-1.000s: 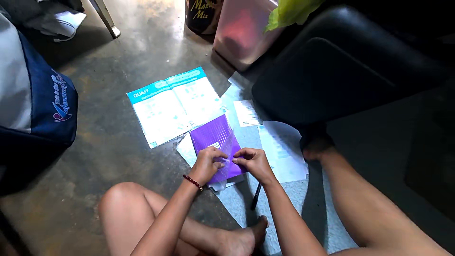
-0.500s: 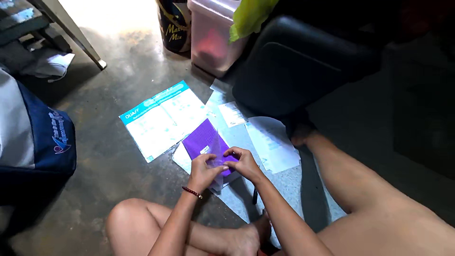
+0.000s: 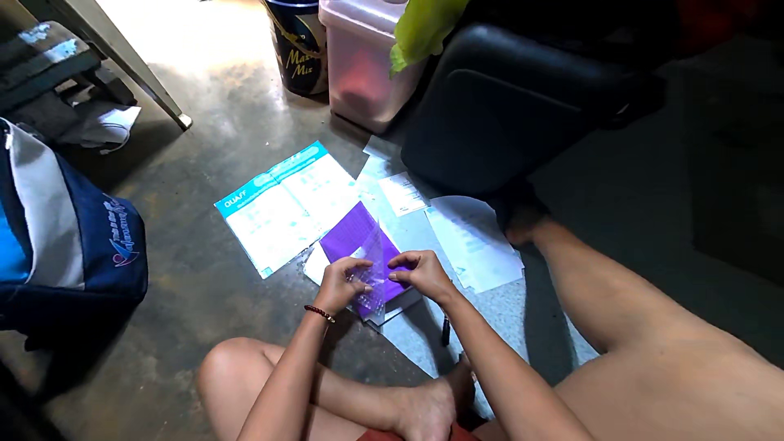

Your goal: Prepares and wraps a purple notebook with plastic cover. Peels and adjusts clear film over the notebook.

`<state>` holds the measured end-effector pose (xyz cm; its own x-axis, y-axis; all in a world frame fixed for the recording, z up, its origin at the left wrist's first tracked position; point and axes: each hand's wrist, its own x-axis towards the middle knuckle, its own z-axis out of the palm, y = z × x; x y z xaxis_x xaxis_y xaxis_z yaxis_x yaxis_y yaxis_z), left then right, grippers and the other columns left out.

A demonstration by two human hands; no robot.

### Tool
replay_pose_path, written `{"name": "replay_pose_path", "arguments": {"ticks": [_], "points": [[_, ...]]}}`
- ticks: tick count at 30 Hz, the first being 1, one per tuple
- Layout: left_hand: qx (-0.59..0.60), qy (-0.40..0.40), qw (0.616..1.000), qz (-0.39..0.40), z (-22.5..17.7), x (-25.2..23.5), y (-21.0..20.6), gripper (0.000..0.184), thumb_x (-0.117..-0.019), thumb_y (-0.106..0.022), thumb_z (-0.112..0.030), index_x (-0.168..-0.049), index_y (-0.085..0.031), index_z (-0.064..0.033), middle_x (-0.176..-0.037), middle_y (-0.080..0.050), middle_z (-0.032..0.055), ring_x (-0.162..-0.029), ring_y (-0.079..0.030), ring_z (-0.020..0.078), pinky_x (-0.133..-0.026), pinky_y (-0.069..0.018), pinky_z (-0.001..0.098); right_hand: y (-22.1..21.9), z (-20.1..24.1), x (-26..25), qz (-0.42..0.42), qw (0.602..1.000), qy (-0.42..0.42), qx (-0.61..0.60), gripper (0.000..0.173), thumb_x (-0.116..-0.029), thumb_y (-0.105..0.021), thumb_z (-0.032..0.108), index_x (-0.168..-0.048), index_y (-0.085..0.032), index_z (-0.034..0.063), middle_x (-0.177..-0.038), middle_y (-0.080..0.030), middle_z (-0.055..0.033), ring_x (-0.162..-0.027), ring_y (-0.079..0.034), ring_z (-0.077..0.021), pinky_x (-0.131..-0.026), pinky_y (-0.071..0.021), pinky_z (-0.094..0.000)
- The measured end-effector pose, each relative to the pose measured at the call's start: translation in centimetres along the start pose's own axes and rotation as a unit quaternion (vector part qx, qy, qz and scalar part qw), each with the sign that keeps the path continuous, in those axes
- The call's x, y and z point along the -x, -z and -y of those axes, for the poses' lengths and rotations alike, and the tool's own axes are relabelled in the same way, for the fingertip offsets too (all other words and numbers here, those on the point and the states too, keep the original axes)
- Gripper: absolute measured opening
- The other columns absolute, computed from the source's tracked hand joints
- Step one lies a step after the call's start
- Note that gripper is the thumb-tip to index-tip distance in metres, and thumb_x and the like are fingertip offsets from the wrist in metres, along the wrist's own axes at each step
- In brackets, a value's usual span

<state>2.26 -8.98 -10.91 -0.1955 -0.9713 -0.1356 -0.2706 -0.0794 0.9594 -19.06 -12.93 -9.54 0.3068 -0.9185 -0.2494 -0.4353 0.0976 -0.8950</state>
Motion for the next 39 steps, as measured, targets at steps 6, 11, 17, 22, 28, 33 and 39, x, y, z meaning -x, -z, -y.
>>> {"name": "replay_pose_path", "arguments": {"ticks": [6,11,17,22,28,33,39], "points": [[-0.003,0.006,1.0,0.005,0.2,-0.2,0.2,0.043,-0.0785,-0.077,0.007,-0.121,-0.07,0.0041,-0.122,-0.068,0.0187,-0.108,-0.066,0.0196,-0.097,-0.0532,0.0321,0.1,-0.4,-0.1,0.002,1.0,-0.004,-0.006,0.022,-0.081,-0.077,-0.005,-0.102,-0.073,-0.0057,-0.096,-0.072,-0.0113,-0.081,-0.066,-0.0085,-0.078,-0.0562,-0.0271],[-0.038,0.003,0.999,0.019,-0.3,-0.4,0.6,0.043,-0.0799,-0.077,0.007,-0.123,-0.069,0.0043,-0.12,-0.068,0.0188,-0.1,-0.067,0.0188,-0.092,-0.0547,0.0313,0.3,-0.7,-0.4,0.004,1.0,-0.008,-0.01,0.021,-0.0807,-0.077,-0.006,-0.101,-0.073,-0.0053,-0.093,-0.072,-0.0096,-0.078,-0.065,-0.0053,-0.076,-0.0557,-0.0238],[-0.056,0.007,0.998,0.027,-0.3,-0.5,0.9,0.043,-0.0805,-0.076,0.007,-0.123,-0.069,0.0035,-0.119,-0.068,0.0186,-0.093,-0.067,0.0172,-0.087,-0.0552,0.0302,0.6,-0.9,-0.7,0.013,1.0,-0.008,-0.013,0.021,-0.08,-0.078,-0.007,-0.1,-0.073,-0.0048,-0.092,-0.073,-0.0087,-0.079,-0.066,-0.005,-0.076,-0.0557,-0.0231],[-0.071,0.022,0.997,0.033,-1.4,-0.5,0.8,0.044,-0.0825,-0.075,0.006,-0.125,-0.067,0.0042,-0.122,-0.068,0.0195,-0.101,-0.067,0.0204,-0.092,-0.0542,0.0328,0.5,-1.3,-0.5,-0.006,0.999,0.025,-0.022,0.017,-0.0803,-0.076,-0.006,-0.097,-0.073,-0.0053,-0.09,-0.072,-0.008,-0.079,-0.065,-0.0048,-0.076,-0.0552,-0.0237],[-0.066,0.042,0.995,0.057,-2.6,-0.3,0.3,0.047,-0.0852,-0.079,-0.005,-0.129,-0.064,0.0061,-0.126,-0.066,0.0217,-0.115,-0.065,0.0241,-0.102,-0.0502,0.0349,-0.9,-3.2,1.6,-0.077,0.988,0.076,-0.111,0.016,-0.0838,-0.071,-0.001,-0.099,-0.073,-0.0042,-0.096,-0.073,-0.0044,-0.091,-0.068,-0.0036,-0.085,-0.0561,-0.0225],[-0.05,0.042,0.994,0.084,-2.7,-0.3,0.3,0.042,-0.0984,-0.068,-0.018,-0.133,-0.061,0.0046,-0.124,-0.066,0.0201,-0.105,-0.068,0.0216,-0.093,-0.0551,0.0348,-2.2,-2.7,2.4,-0.121,0.991,0.051,-0.015,0.022,-0.0848,-0.071,-0.005,-0.107,-0.074,-0.0072,-0.105,-0.074,-0.0171,-0.098,-0.069,-0.0129,-0.089,-0.0552,-0.0271],[-0.058,0.026,0.993,0.1,-3.8,0.4,0.4,0.049,-0.0899,-0.064,0.009,-0.137,-0.064,-0.0054,-0.134,-0.06,0.0206,-0.099,-0.067,0.0223,-0.085,-0.056,0.0319,-2.9,-1.9,2.5,-0.158,0.986,0.043,-0.037,0.027,-0.0774,-0.08,-0.004,-0.103,-0.073,-0.0074,-0.101,-0.074,-0.0145,-0.095,-0.068,-0.0077,-0.088,-0.0537,-0.0226]]}}
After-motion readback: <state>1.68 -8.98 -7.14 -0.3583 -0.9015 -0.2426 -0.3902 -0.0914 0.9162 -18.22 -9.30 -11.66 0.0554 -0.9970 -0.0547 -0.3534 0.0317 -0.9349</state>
